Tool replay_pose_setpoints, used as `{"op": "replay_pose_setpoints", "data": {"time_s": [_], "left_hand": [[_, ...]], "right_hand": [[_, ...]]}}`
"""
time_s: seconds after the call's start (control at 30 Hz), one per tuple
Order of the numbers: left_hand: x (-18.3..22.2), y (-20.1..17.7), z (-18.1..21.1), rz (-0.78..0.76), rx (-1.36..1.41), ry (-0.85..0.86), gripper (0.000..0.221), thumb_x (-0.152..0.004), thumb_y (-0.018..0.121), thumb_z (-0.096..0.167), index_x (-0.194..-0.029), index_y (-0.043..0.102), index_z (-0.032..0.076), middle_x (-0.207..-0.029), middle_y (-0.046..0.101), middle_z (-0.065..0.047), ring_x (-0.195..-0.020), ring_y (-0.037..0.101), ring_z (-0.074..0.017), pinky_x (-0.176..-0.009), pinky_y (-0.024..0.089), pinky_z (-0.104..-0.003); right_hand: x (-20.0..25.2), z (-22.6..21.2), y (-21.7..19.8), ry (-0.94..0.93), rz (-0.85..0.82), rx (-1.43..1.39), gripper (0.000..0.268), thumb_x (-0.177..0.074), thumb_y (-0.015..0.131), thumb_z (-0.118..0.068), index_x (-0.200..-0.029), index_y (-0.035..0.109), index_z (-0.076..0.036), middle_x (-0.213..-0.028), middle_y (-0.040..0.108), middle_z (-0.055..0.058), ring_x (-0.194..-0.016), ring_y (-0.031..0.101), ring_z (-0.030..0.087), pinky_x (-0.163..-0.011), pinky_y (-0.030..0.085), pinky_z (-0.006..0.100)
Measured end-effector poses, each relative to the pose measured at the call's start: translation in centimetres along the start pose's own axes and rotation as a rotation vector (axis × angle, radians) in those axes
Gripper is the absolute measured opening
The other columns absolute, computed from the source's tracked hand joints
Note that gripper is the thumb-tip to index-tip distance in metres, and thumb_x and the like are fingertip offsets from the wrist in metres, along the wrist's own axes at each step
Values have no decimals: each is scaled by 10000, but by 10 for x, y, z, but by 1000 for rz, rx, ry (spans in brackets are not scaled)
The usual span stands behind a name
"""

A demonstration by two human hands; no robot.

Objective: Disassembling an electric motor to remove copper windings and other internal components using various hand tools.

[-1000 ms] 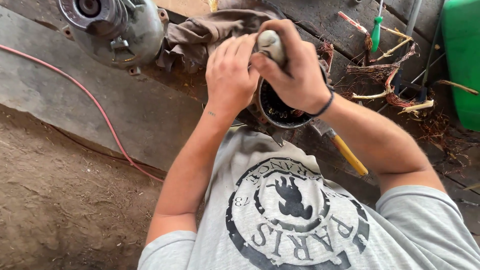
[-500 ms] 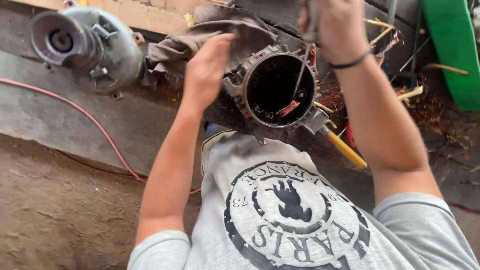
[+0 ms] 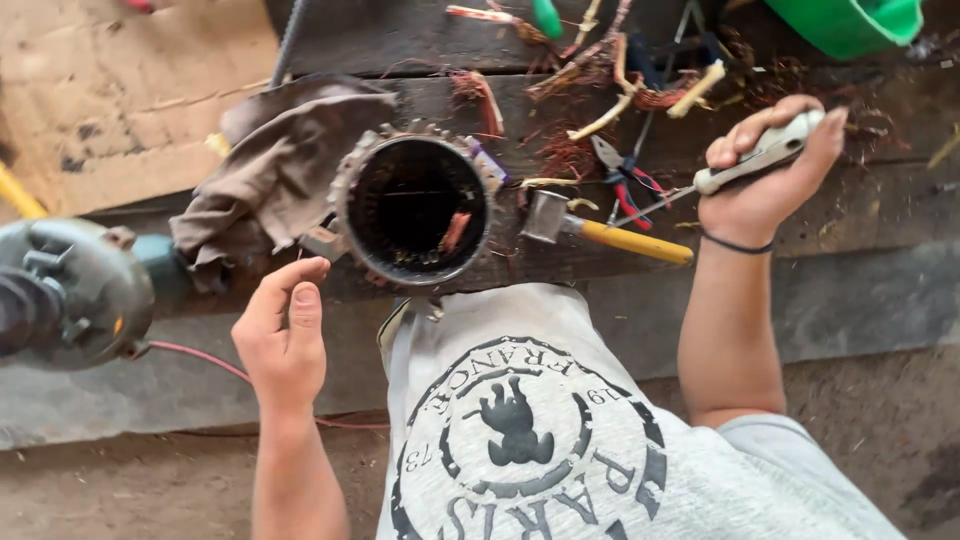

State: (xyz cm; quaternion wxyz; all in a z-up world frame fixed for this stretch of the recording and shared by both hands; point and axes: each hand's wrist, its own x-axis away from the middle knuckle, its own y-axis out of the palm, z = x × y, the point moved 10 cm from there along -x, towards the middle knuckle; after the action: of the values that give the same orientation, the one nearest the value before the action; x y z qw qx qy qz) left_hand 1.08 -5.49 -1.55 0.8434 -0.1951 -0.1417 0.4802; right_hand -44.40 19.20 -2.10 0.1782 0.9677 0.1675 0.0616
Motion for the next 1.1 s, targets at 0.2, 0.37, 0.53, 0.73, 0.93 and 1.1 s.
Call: {"op": "replay_pose_setpoints", "data": {"time_s": [0.2, 0.37, 0.53, 0.73, 0.93, 1.1], "left_hand": [[-5, 72, 120, -364, 2, 416, 266, -999, 624, 255, -1172, 694, 67, -1152, 748, -71, -1065, 718, -236, -948, 547, -359], [67, 198, 152, -1197, 266, 379, 563, -970, 531, 510, -1354, 616, 108, -1377, 669, -107, -1289, 621, -278, -1082, 443, -444], [101, 244, 146, -1540, 192, 325, 673, -1004, 380, 618, -1462, 534, 150, -1525, 549, -154, -1443, 466, -341, -1161, 312, -501], [103, 277, 121, -1570, 322, 8, 666, -1007, 471, 558, -1497, 518, 110, -1562, 484, -245, -1469, 341, -515, -1193, 187, -677], [116, 297, 50, -1443, 179, -164, 616, -1036, 409, 520, -1538, 487, 172, -1615, 413, -214, -1515, 257, -476, -1231, 161, -617], [134, 289, -27, -1241, 59, -487, 602, -1007, 446, 581, -1541, 499, 307, -1592, 478, -111, -1515, 335, -332, -1263, 242, -496]], "right_hand": [[12, -3, -173, -250, 632, -336, 461, -762, 655, -540, -862, 573, -98, -797, 646, 111, -735, 631, 244, -686, 523, 362], [19, 33, -227, -7, 562, 41, 407, -919, 448, -546, -1015, 607, -183, -1066, 776, 112, -930, 707, 211, -732, 582, 374], [21, 32, -262, 37, 380, 653, 440, -1046, 414, -528, -1134, 607, -143, -983, 726, 83, -737, 743, 162, -534, 504, 221], [-22, 44, -304, 56, 40, 1179, 343, -1183, 601, -460, -1214, 726, -142, -691, 682, 60, -610, 667, 157, -591, 510, 252], [-64, 30, -280, 87, 88, 1697, 331, -969, 713, -489, -1231, 724, -286, -883, 759, -42, -863, 738, 316, -792, 556, 469], [-38, 12, -128, -297, -243, 1414, 218, -909, 746, -303, -1118, 775, -247, -780, 744, -5, -753, 729, 309, -714, 569, 441]]}}
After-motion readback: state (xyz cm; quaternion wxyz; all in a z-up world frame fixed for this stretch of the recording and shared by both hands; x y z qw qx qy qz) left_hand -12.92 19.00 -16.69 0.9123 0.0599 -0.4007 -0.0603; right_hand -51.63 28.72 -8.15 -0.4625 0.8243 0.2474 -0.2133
